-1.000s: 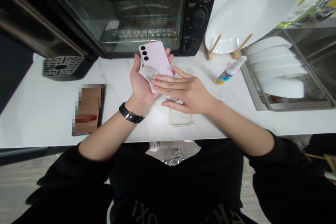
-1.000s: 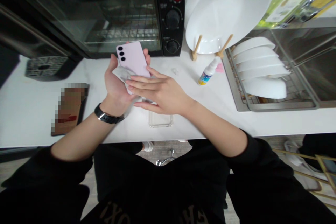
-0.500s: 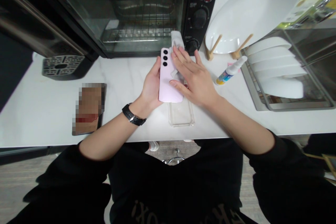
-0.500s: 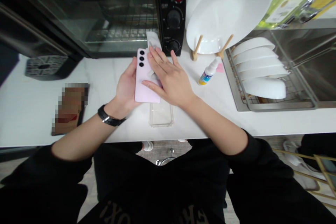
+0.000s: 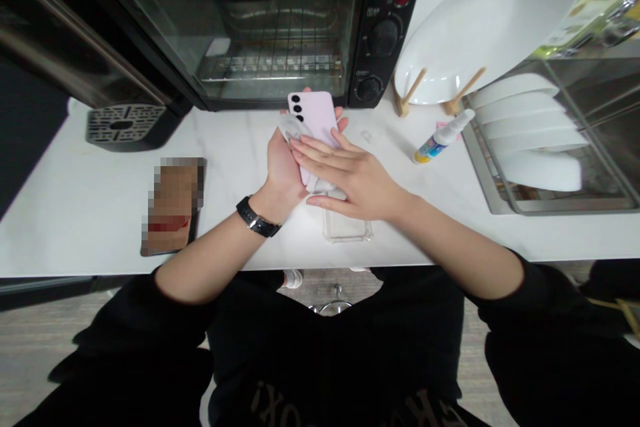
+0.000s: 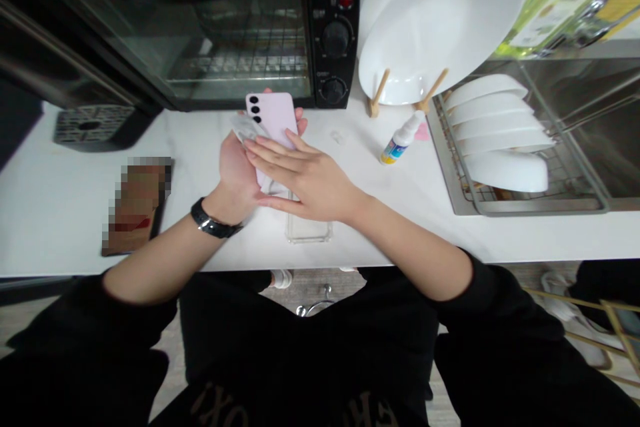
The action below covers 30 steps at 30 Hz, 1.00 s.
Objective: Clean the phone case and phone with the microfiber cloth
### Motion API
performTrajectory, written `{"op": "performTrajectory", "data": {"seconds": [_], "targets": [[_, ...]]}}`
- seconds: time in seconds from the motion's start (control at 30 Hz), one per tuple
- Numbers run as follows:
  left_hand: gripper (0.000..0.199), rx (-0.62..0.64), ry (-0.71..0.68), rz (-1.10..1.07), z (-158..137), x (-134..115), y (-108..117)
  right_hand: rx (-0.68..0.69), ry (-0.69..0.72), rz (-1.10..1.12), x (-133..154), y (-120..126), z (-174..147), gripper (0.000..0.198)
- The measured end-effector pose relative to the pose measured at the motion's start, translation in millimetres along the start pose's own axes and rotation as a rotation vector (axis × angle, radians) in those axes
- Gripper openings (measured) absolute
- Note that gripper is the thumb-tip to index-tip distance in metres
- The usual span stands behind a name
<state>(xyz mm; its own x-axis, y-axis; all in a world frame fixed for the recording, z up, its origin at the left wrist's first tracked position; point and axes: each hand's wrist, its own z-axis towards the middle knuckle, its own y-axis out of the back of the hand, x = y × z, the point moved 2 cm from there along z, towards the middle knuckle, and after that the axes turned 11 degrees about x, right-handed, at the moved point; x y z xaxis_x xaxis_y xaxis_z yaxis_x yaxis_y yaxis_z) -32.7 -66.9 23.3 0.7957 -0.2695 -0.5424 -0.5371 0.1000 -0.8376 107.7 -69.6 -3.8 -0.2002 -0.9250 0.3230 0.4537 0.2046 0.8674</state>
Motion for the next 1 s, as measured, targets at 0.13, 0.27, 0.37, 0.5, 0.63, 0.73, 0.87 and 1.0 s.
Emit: {"op": "performTrajectory", "data": {"seconds": [0.13,0.27,0.37,0.5,0.63,0.73,0.87,1.0], "targets": [[0.06,-0.065,-0.004,-0.026,-1.8,-13.0,3.0,0.004,0.061,0.001,4.4,1.8,-0.3,0.067],[0.062,-0.06,-0.063,-0.078,-0.7,-18.6,4.8,0.002,0.056,-0.002,5.2,7.1,-1.0,0.058],[0.063,-0.06,-0.075,-0.089,0.6,-20.1,5.5,-0.035,-0.037,-0.03,0.8,12.2,-3.1,0.054],[0.064,-0.037,-0.089,-0.067,0.8,-18.9,2.5,-0.064,-0.183,-0.047,-8.9,18.0,-6.2,0.063],[0.061,-0.001,-0.095,0.001,1.4,-10.6,-1.8,-0.068,-0.286,-0.044,-16.8,20.2,-8.2,0.075],[0.058,-0.003,-0.038,0.047,2.6,-2.6,-2.4,-0.07,-0.344,-0.059,-20.4,20.5,-9.2,0.082],[0.054,-0.048,0.086,0.093,1.5,5.0,-2.5,-0.071,-0.397,-0.081,-20.7,22.4,-9.2,0.086],[0.058,-0.065,0.237,0.093,-1.9,13.2,-7.3,-0.066,-0.379,-0.065,-16.0,24.0,-6.3,0.086]]}}
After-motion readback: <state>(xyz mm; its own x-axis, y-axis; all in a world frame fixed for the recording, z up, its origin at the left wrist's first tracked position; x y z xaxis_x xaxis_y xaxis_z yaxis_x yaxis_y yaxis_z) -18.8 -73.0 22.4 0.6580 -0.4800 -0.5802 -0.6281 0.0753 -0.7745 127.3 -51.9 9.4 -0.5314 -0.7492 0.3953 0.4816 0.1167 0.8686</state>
